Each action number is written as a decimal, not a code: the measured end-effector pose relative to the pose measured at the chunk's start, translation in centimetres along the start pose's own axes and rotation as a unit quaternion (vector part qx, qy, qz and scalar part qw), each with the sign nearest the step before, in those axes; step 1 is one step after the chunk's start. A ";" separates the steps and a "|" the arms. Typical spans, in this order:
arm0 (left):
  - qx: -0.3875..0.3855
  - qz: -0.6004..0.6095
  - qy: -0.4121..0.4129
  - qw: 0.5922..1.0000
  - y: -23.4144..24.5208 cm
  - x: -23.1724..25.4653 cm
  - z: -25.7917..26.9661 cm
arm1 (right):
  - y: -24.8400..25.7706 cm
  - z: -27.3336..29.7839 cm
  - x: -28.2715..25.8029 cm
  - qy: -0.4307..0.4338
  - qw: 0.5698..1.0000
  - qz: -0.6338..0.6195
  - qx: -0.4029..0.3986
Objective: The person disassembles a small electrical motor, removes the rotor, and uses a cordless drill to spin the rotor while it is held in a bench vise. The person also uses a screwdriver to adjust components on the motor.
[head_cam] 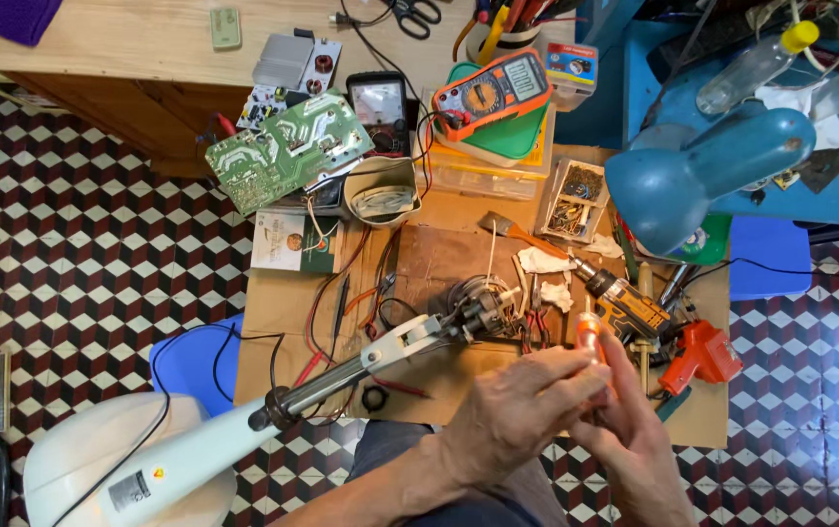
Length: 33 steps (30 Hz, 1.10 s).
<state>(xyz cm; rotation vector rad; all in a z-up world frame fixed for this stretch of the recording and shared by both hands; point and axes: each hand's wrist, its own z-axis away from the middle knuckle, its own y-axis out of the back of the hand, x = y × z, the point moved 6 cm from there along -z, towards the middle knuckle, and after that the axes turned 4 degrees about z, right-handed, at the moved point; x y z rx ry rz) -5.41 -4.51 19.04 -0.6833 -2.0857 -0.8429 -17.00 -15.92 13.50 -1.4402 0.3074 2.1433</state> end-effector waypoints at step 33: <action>-0.164 -0.056 0.359 0.917 -2.5 -21.3 6.0 | 0.7 -2.8 5.6 -0.127 0.943 0.226 0.209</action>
